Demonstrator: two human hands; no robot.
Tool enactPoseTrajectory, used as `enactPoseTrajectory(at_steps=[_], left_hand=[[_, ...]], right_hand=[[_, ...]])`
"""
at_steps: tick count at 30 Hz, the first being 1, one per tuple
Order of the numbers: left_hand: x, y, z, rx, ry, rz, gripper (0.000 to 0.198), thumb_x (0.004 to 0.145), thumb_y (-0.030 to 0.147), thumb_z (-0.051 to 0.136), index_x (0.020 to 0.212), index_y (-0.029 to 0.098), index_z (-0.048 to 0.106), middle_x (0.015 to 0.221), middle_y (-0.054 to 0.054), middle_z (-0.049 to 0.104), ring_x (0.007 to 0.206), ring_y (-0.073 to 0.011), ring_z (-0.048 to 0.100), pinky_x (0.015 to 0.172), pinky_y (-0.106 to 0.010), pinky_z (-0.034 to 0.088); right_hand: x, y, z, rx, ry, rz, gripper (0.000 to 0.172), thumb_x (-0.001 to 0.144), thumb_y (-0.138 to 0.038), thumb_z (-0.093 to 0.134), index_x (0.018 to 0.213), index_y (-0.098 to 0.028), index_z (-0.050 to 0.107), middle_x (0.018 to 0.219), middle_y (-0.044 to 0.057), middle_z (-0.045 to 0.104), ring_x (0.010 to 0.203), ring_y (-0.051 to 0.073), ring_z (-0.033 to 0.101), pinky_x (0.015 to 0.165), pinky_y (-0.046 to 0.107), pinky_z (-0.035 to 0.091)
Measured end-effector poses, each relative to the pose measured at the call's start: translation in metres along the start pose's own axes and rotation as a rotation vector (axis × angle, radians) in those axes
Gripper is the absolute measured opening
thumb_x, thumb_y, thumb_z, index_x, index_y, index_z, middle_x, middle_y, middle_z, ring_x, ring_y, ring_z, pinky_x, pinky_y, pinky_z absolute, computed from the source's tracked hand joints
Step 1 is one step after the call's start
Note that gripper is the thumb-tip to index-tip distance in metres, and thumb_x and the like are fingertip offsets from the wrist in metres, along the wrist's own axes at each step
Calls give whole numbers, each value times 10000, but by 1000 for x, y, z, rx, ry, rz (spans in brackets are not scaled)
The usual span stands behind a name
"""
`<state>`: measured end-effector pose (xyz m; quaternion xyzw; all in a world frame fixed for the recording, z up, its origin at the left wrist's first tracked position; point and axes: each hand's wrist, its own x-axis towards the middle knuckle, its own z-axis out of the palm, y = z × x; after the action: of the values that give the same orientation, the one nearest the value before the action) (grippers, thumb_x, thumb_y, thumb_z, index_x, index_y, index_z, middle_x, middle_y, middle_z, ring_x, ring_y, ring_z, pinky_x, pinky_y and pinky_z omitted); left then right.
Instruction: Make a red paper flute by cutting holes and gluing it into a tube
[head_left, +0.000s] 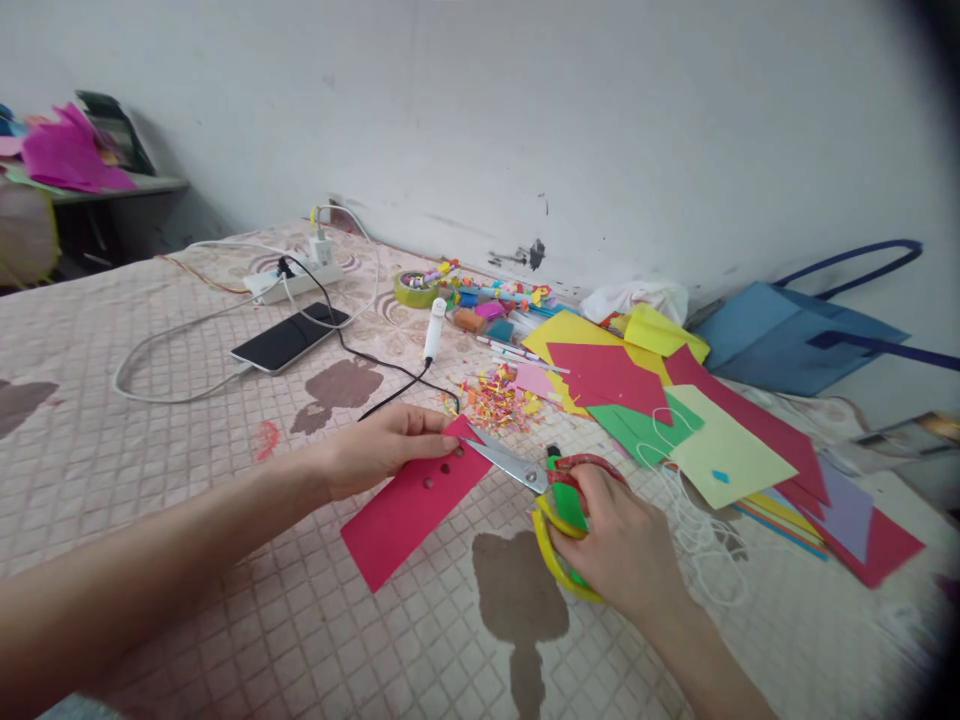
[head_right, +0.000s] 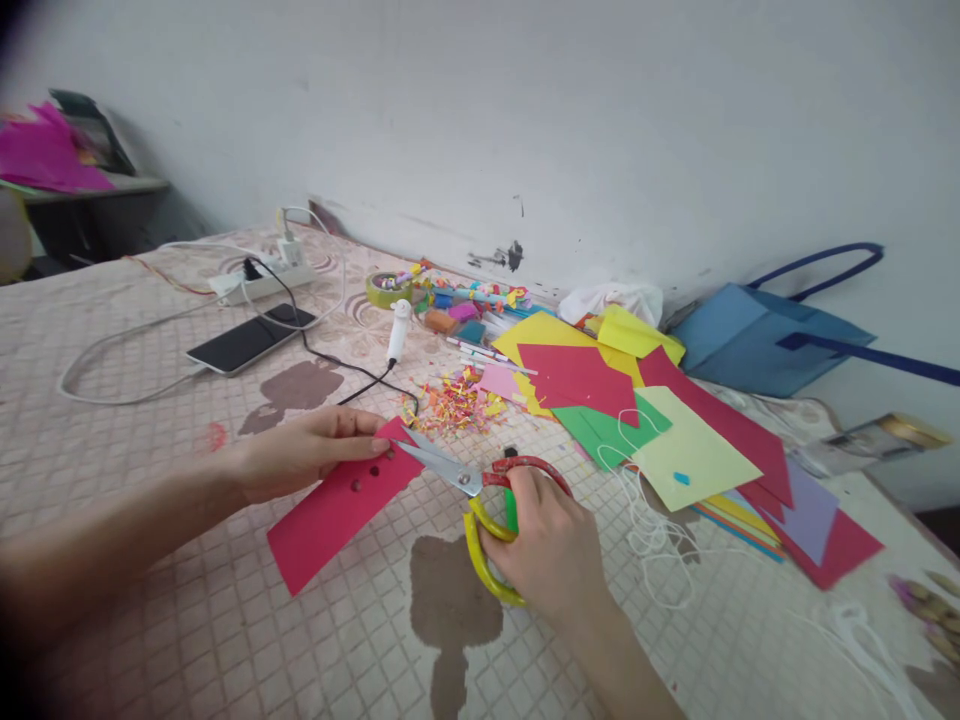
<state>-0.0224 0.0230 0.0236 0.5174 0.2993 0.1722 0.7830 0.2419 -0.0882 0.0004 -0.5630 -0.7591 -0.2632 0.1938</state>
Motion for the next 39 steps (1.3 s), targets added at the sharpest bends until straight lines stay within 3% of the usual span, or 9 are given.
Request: enactPoseTrajectory(at_steps=[4, 12, 17, 24, 32, 39], left_hand=[[-1, 1, -6, 70, -31, -2, 294, 804, 432, 801, 858, 152, 731, 730, 5, 706, 557, -62, 587, 502, -149, 420], [-4, 8, -13, 214, -122, 33, 235, 878, 387, 736, 851, 154, 731, 691, 29, 658, 539, -45, 494, 475, -136, 337], [-5, 11, -17, 266, -153, 51, 234, 852, 381, 763, 816, 155, 716, 668, 41, 634, 541, -45, 462, 481, -133, 329], [-10, 16, -14, 277, -212, 22, 258, 841, 439, 771, 848, 182, 746, 659, 16, 684, 524, -69, 525, 485, -159, 369], [-8, 10, -11, 157, -113, -42, 234, 846, 408, 757, 880, 176, 764, 736, -16, 751, 524, -92, 611, 538, -190, 454], [-2, 4, -5, -25, -6, -10, 252, 816, 386, 795, 891, 156, 723, 772, -1, 724, 587, -76, 620, 551, -171, 467]], right_hand=[[0, 1, 1, 4, 12, -40, 312, 975, -469, 436, 880, -193, 548, 703, 22, 673, 612, 201, 711, 524, 292, 465], [0, 4, 0, 13, 19, -78, 367, 998, -492, 412, 830, -201, 560, 693, 8, 664, 613, 184, 695, 542, 294, 441], [0, 5, 0, 25, 7, -102, 373, 999, -479, 416, 823, -193, 578, 706, 18, 674, 604, 181, 684, 561, 297, 442], [-3, 9, 2, 47, 4, -118, 323, 983, -458, 468, 816, -202, 573, 694, 15, 687, 605, 188, 694, 545, 296, 441], [-2, 4, -4, 358, -78, 132, 204, 895, -422, 594, 915, -228, 532, 710, -13, 685, 535, 152, 641, 504, 248, 483], [-5, -7, -2, 195, -71, 106, 264, 895, -471, 567, 947, -218, 511, 796, 52, 728, 657, 234, 731, 547, 305, 530]])
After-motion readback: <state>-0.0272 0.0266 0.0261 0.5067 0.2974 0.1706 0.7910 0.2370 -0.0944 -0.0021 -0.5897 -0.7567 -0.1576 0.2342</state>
